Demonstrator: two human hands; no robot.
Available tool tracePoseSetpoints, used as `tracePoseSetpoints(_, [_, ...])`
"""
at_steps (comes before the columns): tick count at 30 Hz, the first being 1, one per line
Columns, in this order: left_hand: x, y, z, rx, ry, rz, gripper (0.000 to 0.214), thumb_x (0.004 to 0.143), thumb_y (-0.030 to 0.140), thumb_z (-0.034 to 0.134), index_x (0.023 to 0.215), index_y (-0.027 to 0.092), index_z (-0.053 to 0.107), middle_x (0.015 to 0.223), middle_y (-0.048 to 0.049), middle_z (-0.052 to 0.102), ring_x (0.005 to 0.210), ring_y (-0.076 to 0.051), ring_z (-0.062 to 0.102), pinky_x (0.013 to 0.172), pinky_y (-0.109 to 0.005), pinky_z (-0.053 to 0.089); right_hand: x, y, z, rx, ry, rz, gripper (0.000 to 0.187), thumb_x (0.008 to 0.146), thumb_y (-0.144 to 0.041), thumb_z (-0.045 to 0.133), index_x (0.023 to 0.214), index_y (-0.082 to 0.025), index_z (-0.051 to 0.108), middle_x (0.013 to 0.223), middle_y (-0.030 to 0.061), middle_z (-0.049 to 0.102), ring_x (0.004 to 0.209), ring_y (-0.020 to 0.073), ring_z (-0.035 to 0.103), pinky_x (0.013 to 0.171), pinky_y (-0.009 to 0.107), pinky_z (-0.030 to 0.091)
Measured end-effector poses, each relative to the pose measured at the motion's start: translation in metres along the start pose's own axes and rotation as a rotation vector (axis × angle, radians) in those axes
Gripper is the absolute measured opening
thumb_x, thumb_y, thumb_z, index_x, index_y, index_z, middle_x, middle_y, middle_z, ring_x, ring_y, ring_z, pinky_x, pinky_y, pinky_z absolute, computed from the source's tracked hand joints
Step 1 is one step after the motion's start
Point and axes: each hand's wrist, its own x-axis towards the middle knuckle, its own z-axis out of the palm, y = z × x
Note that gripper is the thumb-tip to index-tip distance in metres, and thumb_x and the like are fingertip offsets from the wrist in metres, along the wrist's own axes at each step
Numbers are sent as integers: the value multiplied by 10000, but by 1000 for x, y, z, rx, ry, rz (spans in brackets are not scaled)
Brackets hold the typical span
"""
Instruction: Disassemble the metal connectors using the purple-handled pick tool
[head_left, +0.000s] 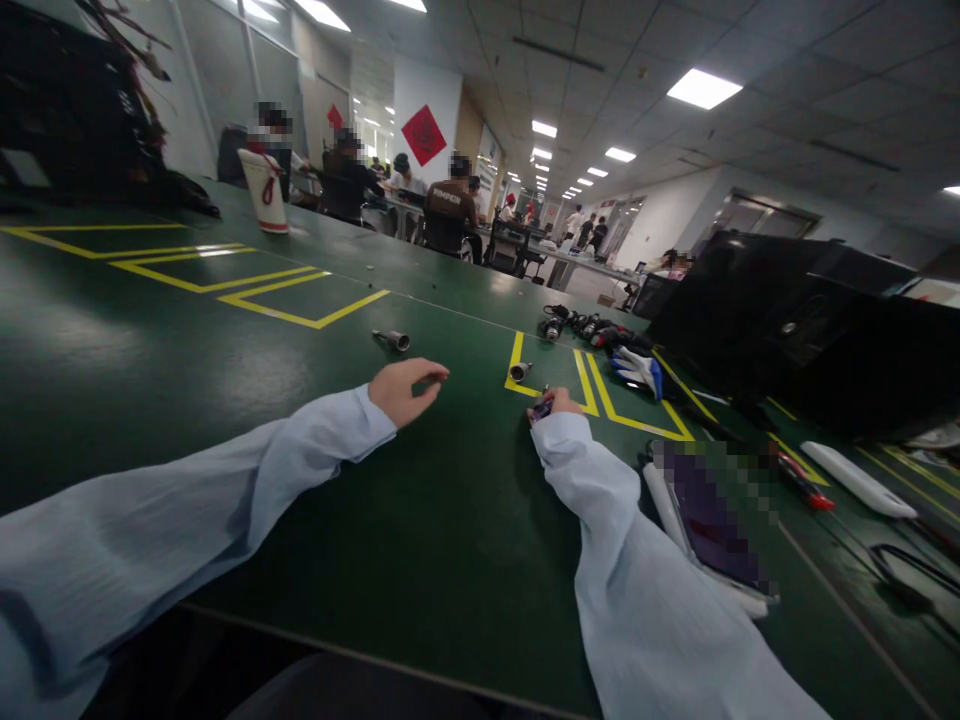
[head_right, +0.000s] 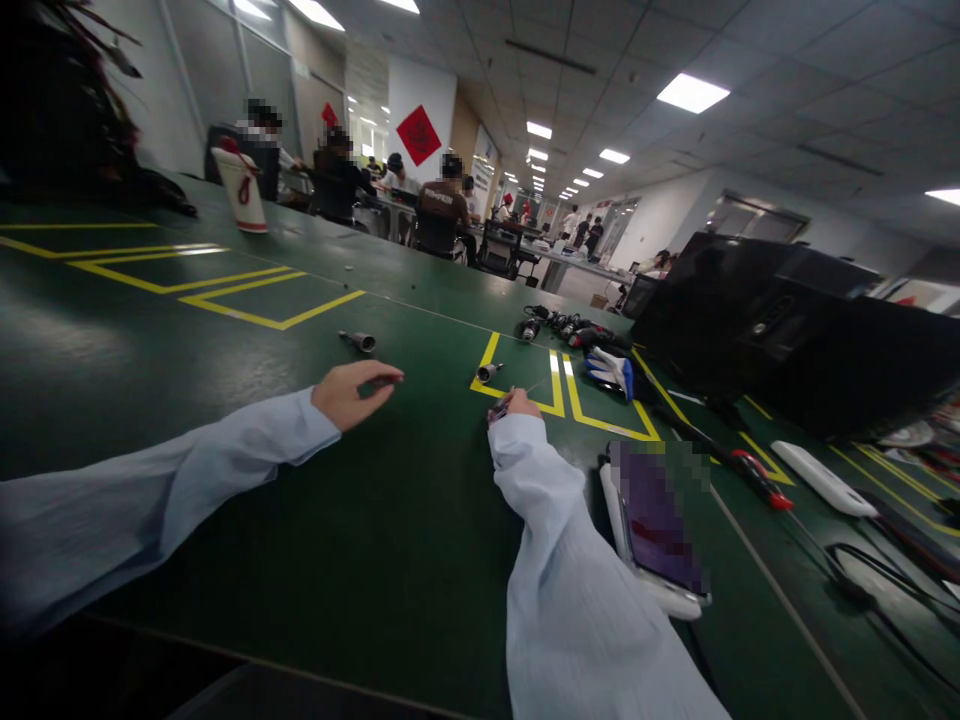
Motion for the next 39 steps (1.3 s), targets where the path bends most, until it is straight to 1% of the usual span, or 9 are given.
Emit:
tracePoseSetpoints(2, [-9,25,8,-114,-112,53,225,777,221,467,930,125,601,855,-62,640,776,-137,600,730,-260,485,-17,-8,1,-19,-18,-21,258,648,-259,648,860,-169,532,758,76,636,712,228,604,594,283,424])
tracePoseSetpoints(4, [-16,45,13,-205,-227,33,241,776,249,494,956,124,592,871,-65,633,750,-126,599,669,-229,483,-36,-17,2,-21,-40,-52,277,618,-264,666,839,-174,527,770,73,643,714,227,609,594,275,425])
tracePoseSetpoints(7, [-20,62,12,-260,-387,78,306,756,309,543,1004,136,584,897,-66,621,774,-134,585,662,-218,465,-63,-31,0,48,-91,-192,295,601,-279,662,841,-190,516,764,48,640,699,203,613,580,252,426])
tracePoseSetpoints(10, [-18,63,6,-258,-500,141,344,722,315,587,1023,148,585,801,-38,610,745,-133,561,659,-212,445,-80,-43,-3,130,-119,-293,292,580,-264,654,824,-193,511,748,36,632,666,184,601,575,241,425])
tracePoseSetpoints(15, [-14,53,0,-361,-637,9,346,689,255,610,1004,114,593,714,-17,562,640,-113,553,579,-191,450,-82,-52,-7,260,-219,-271,293,575,-310,679,790,-203,512,626,-30,566,489,111,493,460,202,384])
tracePoseSetpoints(20, [-15,50,0,-387,-589,-75,321,616,247,669,904,116,613,841,-41,528,709,-127,570,561,-185,473,-78,-47,-1,407,-281,-252,290,559,-279,695,770,-207,511,611,-59,503,433,66,403,427,175,363])
tracePoseSetpoints(30, [-20,58,-2,-243,-525,1,282,652,203,646,922,133,610,871,-39,524,722,-110,557,606,-188,494,-74,-39,13,469,-303,-263,278,568,-315,670,768,-208,509,680,-33,542,481,77,452,436,177,385])
tracePoseSetpoints(35, [-24,64,-4,-55,-431,201,264,713,139,556,975,112,577,929,-88,534,809,-155,537,680,-238,484,-74,-36,10,519,-281,-271,285,557,-258,657,792,-213,503,735,-28,606,521,94,509,493,207,437])
tracePoseSetpoints(39, [-25,66,-5,62,-410,331,237,757,126,486,979,97,564,939,-109,539,814,-171,534,718,-269,469,-74,-33,9,571,-245,-265,269,551,-235,654,767,-209,498,842,-8,662,508,91,525,500,223,455])
